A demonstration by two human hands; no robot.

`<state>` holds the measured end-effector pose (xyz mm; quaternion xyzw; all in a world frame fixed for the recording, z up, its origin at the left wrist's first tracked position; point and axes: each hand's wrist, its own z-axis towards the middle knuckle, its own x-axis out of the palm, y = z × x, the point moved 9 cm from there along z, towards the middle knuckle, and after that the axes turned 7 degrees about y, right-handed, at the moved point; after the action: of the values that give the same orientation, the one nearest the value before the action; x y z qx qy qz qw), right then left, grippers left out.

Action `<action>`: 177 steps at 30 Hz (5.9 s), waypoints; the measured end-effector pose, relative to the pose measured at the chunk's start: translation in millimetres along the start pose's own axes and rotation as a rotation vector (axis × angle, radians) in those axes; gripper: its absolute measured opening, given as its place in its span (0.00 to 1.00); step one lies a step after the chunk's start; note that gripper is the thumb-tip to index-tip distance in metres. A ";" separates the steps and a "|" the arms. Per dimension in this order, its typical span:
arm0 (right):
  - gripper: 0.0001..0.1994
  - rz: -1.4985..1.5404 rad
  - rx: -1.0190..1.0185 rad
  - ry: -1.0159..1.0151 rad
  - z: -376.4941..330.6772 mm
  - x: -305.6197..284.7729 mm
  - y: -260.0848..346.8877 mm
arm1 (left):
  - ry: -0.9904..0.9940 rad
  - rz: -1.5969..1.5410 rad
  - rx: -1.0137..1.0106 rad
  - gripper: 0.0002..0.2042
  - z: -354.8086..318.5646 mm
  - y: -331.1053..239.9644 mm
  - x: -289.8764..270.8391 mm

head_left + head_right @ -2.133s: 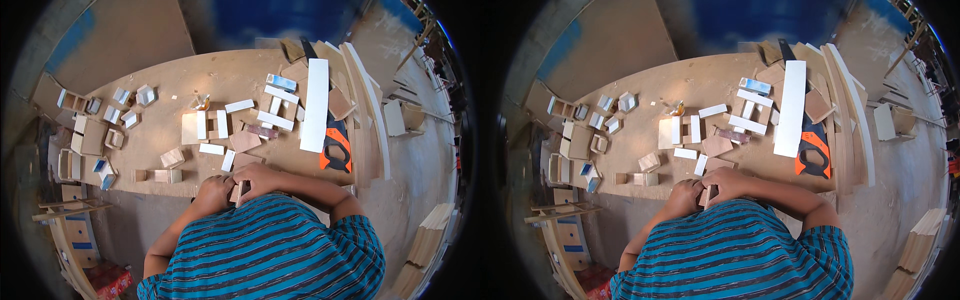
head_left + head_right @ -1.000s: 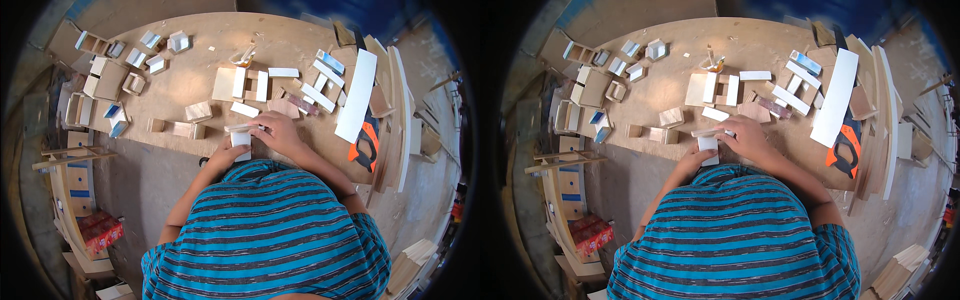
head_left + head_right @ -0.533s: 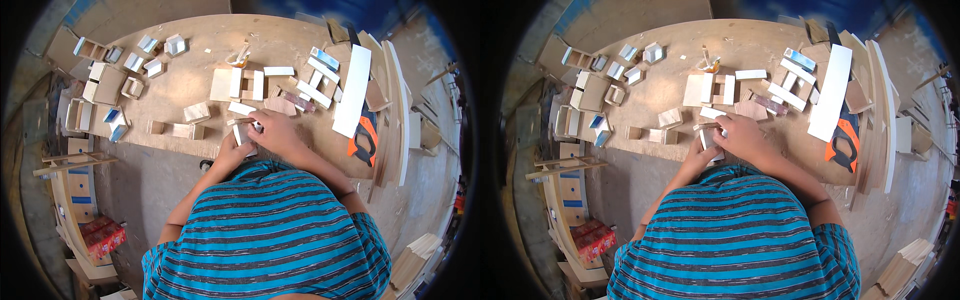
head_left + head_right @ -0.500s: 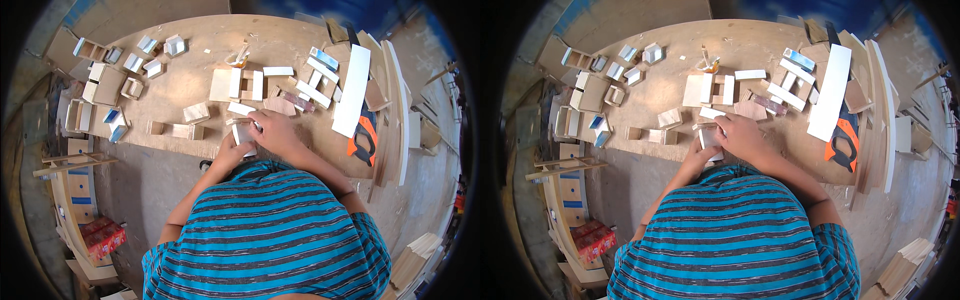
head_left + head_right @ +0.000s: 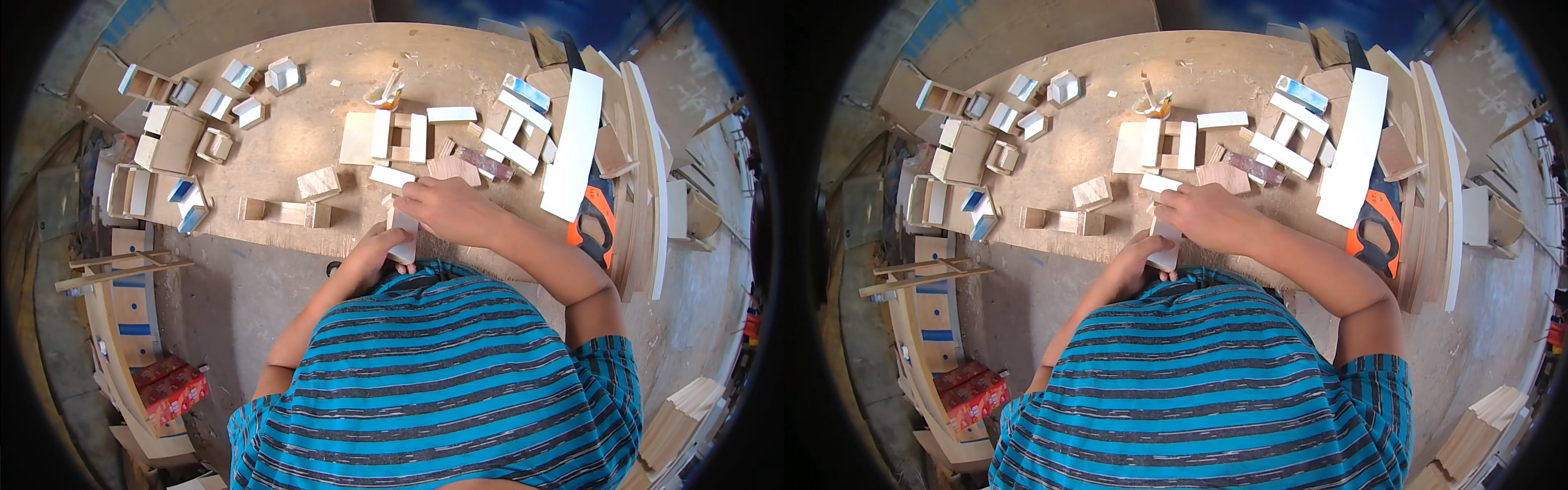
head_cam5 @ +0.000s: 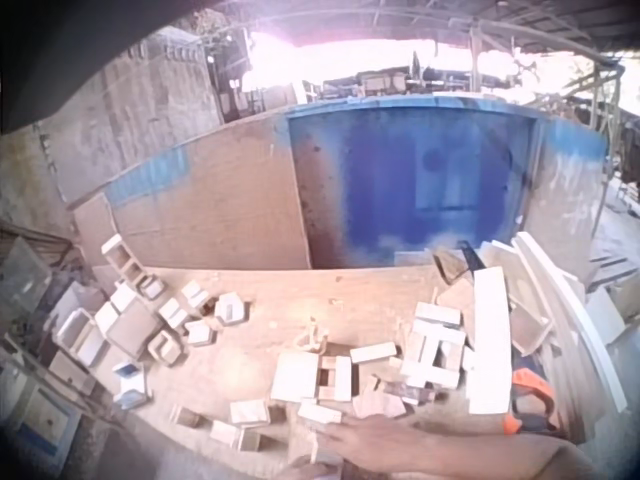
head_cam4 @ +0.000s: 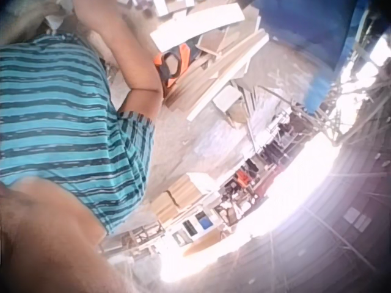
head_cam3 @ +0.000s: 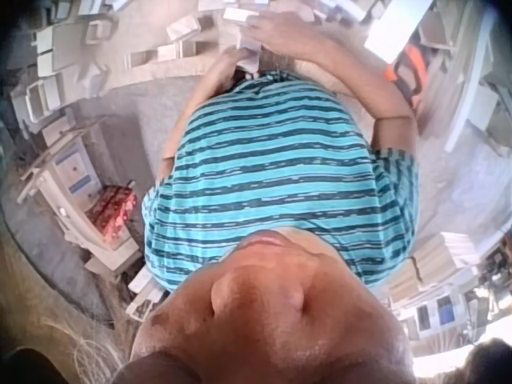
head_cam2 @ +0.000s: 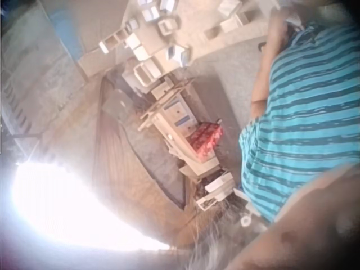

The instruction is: The person fits small wooden pieces together by hand on a workshop table to build miniature furniture and box-like structures, picking up pieces from the table surface and joining them together.

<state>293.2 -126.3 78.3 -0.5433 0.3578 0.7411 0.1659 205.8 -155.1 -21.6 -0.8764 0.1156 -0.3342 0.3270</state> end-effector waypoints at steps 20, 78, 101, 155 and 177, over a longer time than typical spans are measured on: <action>0.17 0.789 0.261 -0.195 -33.1 3.2 -36.2 | -0.166 0.514 0.475 0.19 1.2 -37.0 -2.5; 0.14 0.414 0.520 -0.289 -53.8 17.9 -66.2 | -0.188 -0.094 0.227 0.14 23.5 7.6 -50.8; 0.20 0.170 0.222 -0.397 -40.1 0.0 6.8 | 0.211 -0.324 0.324 0.37 16.2 -19.9 -2.1; 0.14 1.448 0.718 -0.049 -68.1 90.0 -91.0 | -0.067 0.141 0.484 0.18 0.9 -38.5 -2.2; 0.08 0.832 0.616 -0.305 -55.2 50.4 -76.2 | -0.406 0.523 0.696 0.16 -10.8 -55.1 -33.3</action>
<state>361.7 -120.2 -3.4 -0.1683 0.7154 0.6754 0.0600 172.8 -104.6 3.3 -0.7040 0.1471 -0.0816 0.6900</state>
